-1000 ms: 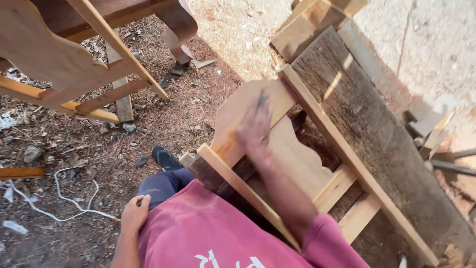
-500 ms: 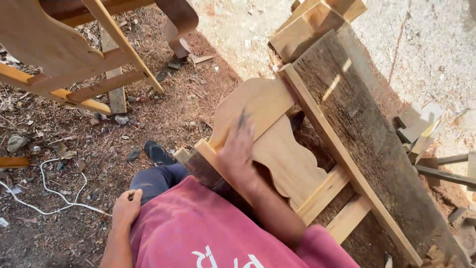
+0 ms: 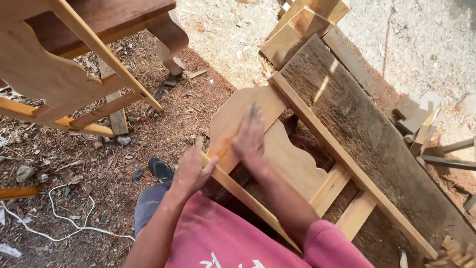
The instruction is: The person sands the frame and seat of a wooden chair using a sanding block. They work on the edges and flat surfaces of the chair components, which are placed on a workbench, and occasionally reposition the chair to access different areas.
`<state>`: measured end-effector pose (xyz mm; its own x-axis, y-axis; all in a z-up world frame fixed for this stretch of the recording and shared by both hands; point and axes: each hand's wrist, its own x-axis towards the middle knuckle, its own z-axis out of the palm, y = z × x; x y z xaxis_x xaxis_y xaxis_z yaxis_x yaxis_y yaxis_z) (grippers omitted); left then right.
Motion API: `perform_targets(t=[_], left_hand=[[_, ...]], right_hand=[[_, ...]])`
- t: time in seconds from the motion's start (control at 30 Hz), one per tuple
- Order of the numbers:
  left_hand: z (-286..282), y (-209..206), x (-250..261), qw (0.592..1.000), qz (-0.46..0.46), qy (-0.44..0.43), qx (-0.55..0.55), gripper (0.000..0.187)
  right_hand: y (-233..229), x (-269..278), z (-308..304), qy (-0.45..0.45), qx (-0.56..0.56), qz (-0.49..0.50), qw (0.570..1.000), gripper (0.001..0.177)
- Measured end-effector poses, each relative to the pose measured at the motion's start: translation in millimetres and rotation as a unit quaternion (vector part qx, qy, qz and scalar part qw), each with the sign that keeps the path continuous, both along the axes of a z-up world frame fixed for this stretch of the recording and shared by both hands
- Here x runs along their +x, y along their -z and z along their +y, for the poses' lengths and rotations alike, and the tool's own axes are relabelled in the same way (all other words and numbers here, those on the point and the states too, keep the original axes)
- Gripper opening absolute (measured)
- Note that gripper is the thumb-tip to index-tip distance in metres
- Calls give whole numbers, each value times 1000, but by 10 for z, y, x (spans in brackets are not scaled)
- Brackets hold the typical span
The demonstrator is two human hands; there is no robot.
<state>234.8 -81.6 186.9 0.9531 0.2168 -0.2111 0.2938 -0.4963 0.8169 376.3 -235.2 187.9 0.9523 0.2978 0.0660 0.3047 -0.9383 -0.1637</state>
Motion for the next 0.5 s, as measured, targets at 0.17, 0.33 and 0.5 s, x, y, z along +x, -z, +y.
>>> perform_targets(t=[0.17,0.33,0.5], left_hand=[[-82,526,-78,999,33,20,3,60],[-82,345,-57,999,30,12,-17,51],[-78,399,-39,998,46,-1,-32,53]], right_hand=[[-213,-23,5,-39,17,102,994,96],[242,597,-222,32,21,94,995,105],[-126,-535,127,-25,45,78,996,97]])
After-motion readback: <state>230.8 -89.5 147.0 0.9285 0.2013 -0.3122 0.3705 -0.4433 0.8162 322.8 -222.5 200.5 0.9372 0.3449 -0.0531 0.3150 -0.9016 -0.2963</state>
